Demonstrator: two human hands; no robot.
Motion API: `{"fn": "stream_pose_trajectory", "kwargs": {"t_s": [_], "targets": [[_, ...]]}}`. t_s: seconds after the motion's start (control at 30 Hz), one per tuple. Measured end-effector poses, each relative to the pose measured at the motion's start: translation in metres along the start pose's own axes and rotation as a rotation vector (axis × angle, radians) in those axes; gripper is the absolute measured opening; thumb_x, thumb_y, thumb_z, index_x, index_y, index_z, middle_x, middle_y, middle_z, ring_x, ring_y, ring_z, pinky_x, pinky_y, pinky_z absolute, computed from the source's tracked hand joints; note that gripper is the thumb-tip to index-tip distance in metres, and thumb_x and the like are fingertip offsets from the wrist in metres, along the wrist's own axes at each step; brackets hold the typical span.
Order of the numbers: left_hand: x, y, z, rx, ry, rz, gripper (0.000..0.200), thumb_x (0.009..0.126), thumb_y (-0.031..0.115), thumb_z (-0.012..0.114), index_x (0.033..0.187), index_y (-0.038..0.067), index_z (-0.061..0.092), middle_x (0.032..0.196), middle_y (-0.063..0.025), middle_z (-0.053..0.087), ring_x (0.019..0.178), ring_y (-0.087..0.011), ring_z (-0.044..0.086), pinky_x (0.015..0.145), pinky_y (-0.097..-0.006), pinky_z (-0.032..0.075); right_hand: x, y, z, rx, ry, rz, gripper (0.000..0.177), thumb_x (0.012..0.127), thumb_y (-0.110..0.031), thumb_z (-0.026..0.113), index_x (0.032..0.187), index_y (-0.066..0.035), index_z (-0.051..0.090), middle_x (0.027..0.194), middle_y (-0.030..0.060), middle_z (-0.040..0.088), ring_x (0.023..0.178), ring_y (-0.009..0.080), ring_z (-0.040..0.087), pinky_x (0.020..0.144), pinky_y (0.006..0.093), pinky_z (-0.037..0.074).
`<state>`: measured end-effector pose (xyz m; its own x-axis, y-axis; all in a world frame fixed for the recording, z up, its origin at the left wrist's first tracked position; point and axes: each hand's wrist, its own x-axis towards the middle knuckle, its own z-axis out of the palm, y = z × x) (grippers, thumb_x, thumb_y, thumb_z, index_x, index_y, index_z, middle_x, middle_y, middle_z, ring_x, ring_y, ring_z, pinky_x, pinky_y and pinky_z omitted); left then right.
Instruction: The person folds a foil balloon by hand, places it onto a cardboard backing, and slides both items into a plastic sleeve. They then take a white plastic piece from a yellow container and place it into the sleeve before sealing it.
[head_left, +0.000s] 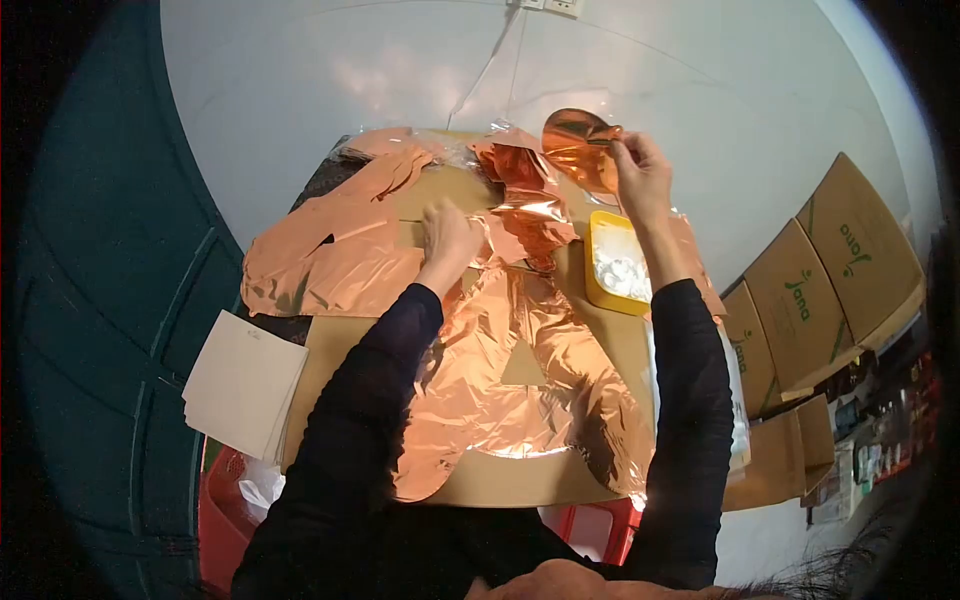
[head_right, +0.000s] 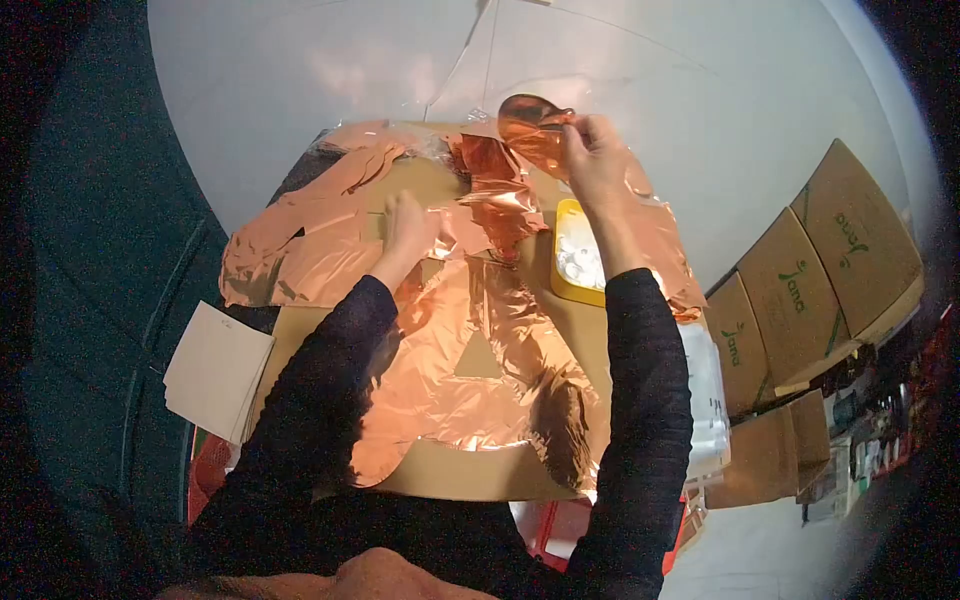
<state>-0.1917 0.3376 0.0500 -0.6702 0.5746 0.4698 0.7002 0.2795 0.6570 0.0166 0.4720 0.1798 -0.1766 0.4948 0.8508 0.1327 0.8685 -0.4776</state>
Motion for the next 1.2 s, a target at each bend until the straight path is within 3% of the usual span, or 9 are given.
{"fn": "stream_pose_trajectory", "kwargs": {"t_s": [0.03,0.07,0.2,0.3,0.37,0.43,0.53,1.07,1.2], "targets": [[-0.006,0.014,-0.007,0.242,0.064,0.078,0.034,0.084,0.021,0.065,0.104,-0.006,0.064,0.114,-0.0220,0.057,0.112,-0.0384,0.054,0.094,-0.0488,0.045,-0.005,-0.003,0.003,-0.007,-0.022,0.001,0.008,0.092,-0.006,0.065,0.094,0.001,0.066,0.081,0.0003,0.067,0.072,0.0056,0.059,0.068,0.0227,0.050],[-0.006,0.027,-0.018,0.261,-0.157,0.135,0.033,0.085,0.023,0.062,0.100,-0.006,0.066,0.124,-0.0236,0.049,0.123,-0.0381,0.042,0.101,-0.0462,0.038,-0.012,-0.005,0.007,0.066,-0.038,-0.004,0.006,0.093,-0.005,0.064,0.095,0.000,0.064,0.082,0.0004,0.064,0.071,0.0057,0.058,0.065,0.0225,0.048],[-0.004,0.049,-0.001,0.325,-0.562,0.510,0.036,0.087,0.019,0.053,0.111,-0.005,0.063,0.129,-0.0254,0.049,0.123,-0.0427,0.043,0.104,-0.0513,0.035,-0.035,-0.008,0.014,0.037,-0.128,-0.068,0.007,0.086,-0.002,0.065,0.091,-0.001,0.060,0.081,0.0131,0.060,0.071,0.0242,0.060,0.065,0.0338,0.048],[0.005,0.015,0.067,0.203,-0.300,0.840,0.043,0.089,0.025,0.054,0.120,-0.004,0.059,0.141,-0.0265,0.043,0.130,-0.0442,0.038,0.108,-0.0512,0.032,-0.054,-0.037,0.005,-0.051,-0.187,-0.223,0.008,0.085,0.002,0.064,0.088,0.000,0.056,0.082,0.0153,0.057,0.073,0.0302,0.059,0.065,0.0377,0.047],[0.008,0.038,0.061,0.288,-0.446,0.655,0.065,0.091,0.046,0.054,0.139,0.003,0.044,0.143,-0.0251,0.043,0.139,-0.0381,0.032,0.113,-0.0523,0.024,-0.067,-0.049,0.000,-0.009,-0.247,-0.274,0.011,0.082,0.004,0.063,0.086,0.000,0.054,0.082,0.0156,0.055,0.074,0.0330,0.058,0.065,0.0386,0.047],[0.019,0.049,0.033,0.126,-0.728,0.578,0.068,0.090,0.050,0.053,0.142,0.007,0.042,0.142,-0.0219,0.047,0.136,-0.0295,0.040,0.112,-0.0472,0.029,-0.080,-0.068,-0.013,-0.042,-0.331,-0.268,0.012,0.082,0.005,0.062,0.087,0.000,0.053,0.083,0.0154,0.055,0.075,0.0338,0.059,0.065,0.0387,0.048],[0.026,0.033,0.029,0.002,-0.787,0.516,0.068,0.092,0.052,0.050,0.142,0.008,0.043,0.142,-0.0204,0.047,0.131,-0.0277,0.043,0.108,-0.0448,0.032,-0.102,-0.090,-0.033,-0.042,-0.404,-0.306,0.014,0.081,0.008,0.064,0.087,0.000,0.055,0.085,0.0143,0.057,0.075,0.0325,0.059,0.063,0.0354,0.048],[0.103,0.030,0.070,-0.701,-0.821,-0.137,0.069,0.098,0.060,0.037,0.142,0.008,0.045,0.144,-0.0125,0.048,0.105,-0.0181,0.058,0.089,-0.0318,0.046,-0.201,-0.188,-0.140,-0.111,-0.807,-0.069,0.020,0.073,0.007,0.070,0.089,0.000,0.060,0.094,0.0132,0.063,0.078,0.0250,0.065,0.058,0.0322,0.053],[0.132,0.026,0.072,-0.683,-0.699,-0.032,0.073,0.099,0.060,0.036,0.145,0.004,0.042,0.146,-0.0116,0.046,0.105,-0.0187,0.058,0.089,-0.0306,0.047,-0.213,-0.193,-0.131,-0.030,-0.775,-0.126,0.013,0.079,-0.003,0.070,0.081,-0.002,0.058,0.085,0.0087,0.060,0.059,0.0223,0.060,0.050,0.0323,0.049]]}}
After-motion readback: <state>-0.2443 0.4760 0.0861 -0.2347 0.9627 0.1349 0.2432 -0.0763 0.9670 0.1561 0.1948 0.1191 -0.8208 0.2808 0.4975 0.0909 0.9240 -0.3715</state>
